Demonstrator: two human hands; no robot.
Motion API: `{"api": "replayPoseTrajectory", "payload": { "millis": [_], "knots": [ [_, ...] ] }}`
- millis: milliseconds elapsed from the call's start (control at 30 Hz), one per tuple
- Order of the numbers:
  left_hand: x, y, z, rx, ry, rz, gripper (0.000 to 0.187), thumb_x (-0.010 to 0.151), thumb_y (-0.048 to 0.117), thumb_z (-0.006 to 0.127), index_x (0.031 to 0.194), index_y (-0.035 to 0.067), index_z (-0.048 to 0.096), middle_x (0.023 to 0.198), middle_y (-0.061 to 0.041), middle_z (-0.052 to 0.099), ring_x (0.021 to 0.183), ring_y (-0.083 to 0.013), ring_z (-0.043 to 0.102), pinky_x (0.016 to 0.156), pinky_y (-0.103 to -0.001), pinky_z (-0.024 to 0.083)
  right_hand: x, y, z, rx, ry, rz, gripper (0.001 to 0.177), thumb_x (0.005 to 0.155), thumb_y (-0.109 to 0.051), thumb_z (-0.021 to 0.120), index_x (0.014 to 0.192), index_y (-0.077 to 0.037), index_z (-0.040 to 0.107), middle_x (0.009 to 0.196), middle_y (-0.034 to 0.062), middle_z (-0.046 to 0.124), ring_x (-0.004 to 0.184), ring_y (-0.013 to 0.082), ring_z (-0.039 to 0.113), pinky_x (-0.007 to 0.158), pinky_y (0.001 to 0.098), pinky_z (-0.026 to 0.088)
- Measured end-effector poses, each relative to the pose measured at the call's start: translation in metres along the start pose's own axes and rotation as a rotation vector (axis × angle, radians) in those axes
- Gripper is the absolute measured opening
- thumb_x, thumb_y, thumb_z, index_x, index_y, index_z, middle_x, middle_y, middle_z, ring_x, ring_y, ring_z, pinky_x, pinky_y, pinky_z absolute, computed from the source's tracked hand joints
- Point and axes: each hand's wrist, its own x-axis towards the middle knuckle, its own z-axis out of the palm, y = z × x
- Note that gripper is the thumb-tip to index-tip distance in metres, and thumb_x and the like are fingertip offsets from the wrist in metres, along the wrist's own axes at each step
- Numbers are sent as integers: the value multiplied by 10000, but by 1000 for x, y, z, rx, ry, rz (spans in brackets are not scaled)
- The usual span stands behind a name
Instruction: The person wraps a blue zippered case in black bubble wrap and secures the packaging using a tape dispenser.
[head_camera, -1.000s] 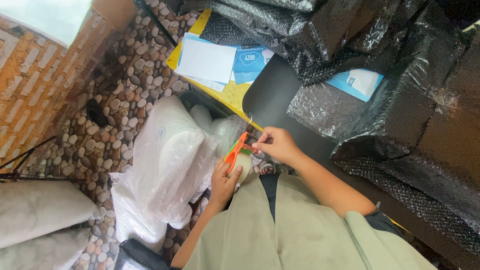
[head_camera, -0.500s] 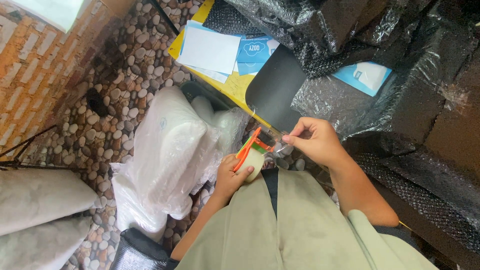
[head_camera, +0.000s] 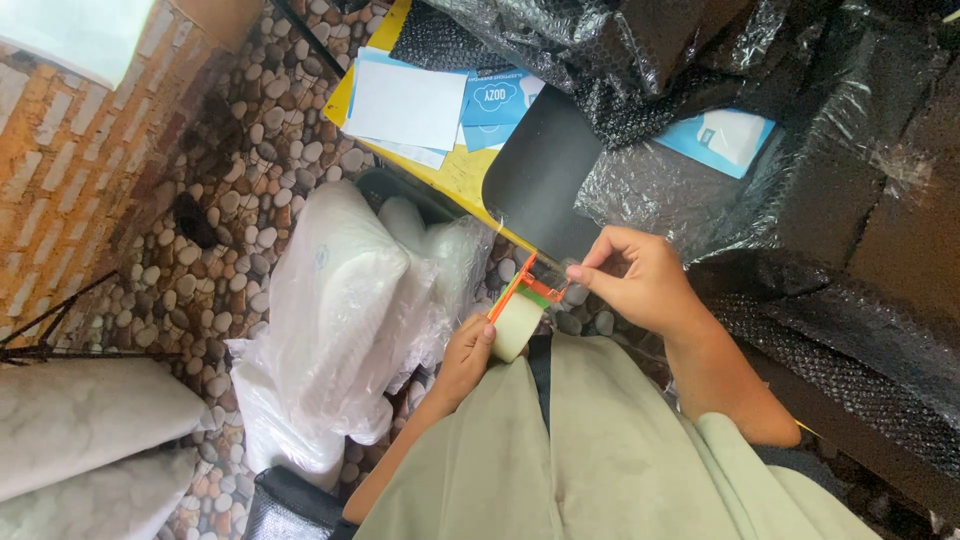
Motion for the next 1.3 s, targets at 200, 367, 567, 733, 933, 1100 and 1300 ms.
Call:
{"api": "replayPoseTrajectory", "payload": {
  "millis": [200,367,567,733,933,1100,1300],
  "knots": [
    [-4,-23,8,138,-5,143,442,1121,357,401,822,86,581,904,-138,613,1061,-393,629,968,-465,449,-23,-56,-2,-123,-61,-157,134,762,17,816,712,-2,693,595,89,696,479,112,600,438,224,498],
    [3,-19,9,113,1,143,443,1109,380,432,799,95,569,827,-116,556,967,-368,619,928,-463,453,-33,-79,0,-121,-88,-216,144,739,5,818,677,-25,692,566,78,685,432,113,565,400,216,460],
    [12,-29,13,-1,87,99,446,1016,464,627,762,98,595,782,-107,561,782,-268,582,772,-398,476,-37,-99,-12,-163,-47,-239,168,734,34,817,654,-30,684,568,79,700,453,132,631,417,234,489],
    [11,-7,4,-171,145,78,444,897,455,760,698,91,599,750,-59,572,774,-202,587,748,-345,479,-1,-10,-45,55,34,-111,147,834,57,763,763,17,640,680,109,690,573,116,650,501,199,499],
    [6,16,5,-356,180,94,444,873,347,794,658,57,536,991,-183,676,1116,-317,632,938,-434,468,14,72,-46,336,75,87,199,828,21,808,796,14,611,730,111,684,592,141,707,461,174,510],
    [11,33,16,-335,132,116,359,959,205,726,719,49,510,953,-157,616,1263,-392,569,1059,-491,397,11,63,-61,330,82,96,199,819,22,832,813,33,633,740,119,687,616,149,720,469,176,513],
    [16,77,40,-245,44,67,330,1051,257,560,824,18,539,1170,-260,591,1332,-429,503,1076,-534,358,8,46,-88,266,62,0,205,813,20,846,815,54,643,742,152,692,603,163,720,466,189,525]
  ]
}}
